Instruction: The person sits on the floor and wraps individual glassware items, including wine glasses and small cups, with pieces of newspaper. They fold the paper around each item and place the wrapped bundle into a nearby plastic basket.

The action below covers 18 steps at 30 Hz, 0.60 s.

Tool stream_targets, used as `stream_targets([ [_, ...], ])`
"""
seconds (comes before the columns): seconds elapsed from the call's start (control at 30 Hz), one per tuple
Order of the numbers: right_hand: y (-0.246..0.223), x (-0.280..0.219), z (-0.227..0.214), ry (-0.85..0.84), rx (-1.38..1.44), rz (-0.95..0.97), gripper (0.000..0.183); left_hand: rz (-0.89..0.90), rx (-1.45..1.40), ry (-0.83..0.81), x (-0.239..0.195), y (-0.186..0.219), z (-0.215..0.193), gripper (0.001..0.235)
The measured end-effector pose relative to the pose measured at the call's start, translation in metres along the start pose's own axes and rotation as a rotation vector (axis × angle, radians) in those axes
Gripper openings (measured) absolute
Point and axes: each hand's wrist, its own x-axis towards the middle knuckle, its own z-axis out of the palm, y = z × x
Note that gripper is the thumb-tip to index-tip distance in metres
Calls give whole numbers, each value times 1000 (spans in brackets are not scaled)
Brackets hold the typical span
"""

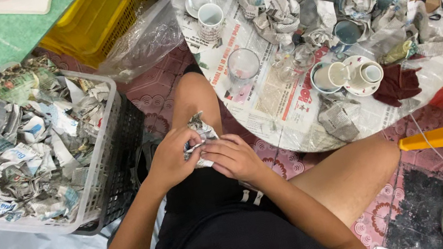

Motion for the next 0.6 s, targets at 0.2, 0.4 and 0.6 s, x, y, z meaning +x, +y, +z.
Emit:
stream_targets([
  [0.2,8,-7,-1,-36,21,13,39,13,-384,-40,-7,-25,7,35],
  [0.4,20,-20,-20,11,138,180,36,-124,-772,233,1,-43,50,55],
  [0.6,103,-22,-106,152,-78,242,38,270,-824,349,59,-39,99,74],
])
